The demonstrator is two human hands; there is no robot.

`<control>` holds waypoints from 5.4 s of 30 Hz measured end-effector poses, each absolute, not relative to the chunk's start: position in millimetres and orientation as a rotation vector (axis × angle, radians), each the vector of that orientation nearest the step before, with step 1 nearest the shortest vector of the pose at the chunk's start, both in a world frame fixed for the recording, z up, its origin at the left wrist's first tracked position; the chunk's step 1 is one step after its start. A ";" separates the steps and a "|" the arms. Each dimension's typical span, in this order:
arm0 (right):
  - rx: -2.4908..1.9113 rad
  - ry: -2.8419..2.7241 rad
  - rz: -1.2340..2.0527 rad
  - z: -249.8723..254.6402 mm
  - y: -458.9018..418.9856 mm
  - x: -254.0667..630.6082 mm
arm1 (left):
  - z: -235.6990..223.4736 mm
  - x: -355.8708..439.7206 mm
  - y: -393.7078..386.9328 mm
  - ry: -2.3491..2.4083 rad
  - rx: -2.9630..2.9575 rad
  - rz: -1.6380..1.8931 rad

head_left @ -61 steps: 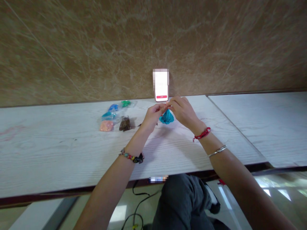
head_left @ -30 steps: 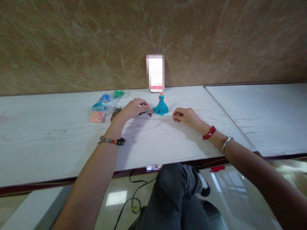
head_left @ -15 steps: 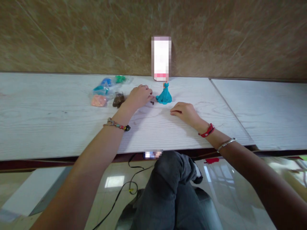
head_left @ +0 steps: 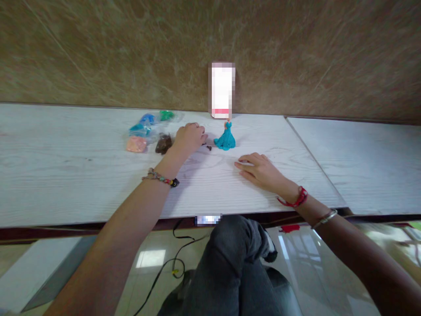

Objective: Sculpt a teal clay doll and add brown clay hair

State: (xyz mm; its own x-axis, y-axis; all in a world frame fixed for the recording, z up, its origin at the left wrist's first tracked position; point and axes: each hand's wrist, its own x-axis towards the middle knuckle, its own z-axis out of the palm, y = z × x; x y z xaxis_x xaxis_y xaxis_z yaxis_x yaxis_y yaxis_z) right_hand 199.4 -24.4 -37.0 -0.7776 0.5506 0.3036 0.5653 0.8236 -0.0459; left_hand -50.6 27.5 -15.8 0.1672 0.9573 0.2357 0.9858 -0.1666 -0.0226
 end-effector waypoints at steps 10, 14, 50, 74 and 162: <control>-0.821 -2.497 0.208 -42.8 -4.6 189.5 | -17.1 -52.8 28.4 -1.890 -2.245 -0.166; -0.857 -2.498 0.196 -40.6 -0.6 184.1 | -17.0 -53.8 28.0 -1.894 -2.244 -0.164; -1.124 -2.191 0.581 -34.6 -0.9 192.0 | -9.8 -54.7 24.7 -1.944 -2.255 -0.219; -0.937 -2.477 0.116 -37.9 -8.0 180.3 | -9.6 -53.7 23.3 -1.895 -2.261 -0.263; -1.090 -2.299 0.174 -44.5 7.7 186.8 | -7.7 -13.5 -1.5 -1.315 -2.810 0.028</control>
State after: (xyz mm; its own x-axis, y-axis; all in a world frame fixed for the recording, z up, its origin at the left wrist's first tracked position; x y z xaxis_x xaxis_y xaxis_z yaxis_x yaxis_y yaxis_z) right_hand 186.8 7.7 -44.5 -0.4959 0.7433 0.4491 0.6670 0.6571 -0.3512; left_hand -13.5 -1.5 -7.7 0.6406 0.7678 0.0001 0.7671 -0.6401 -0.0427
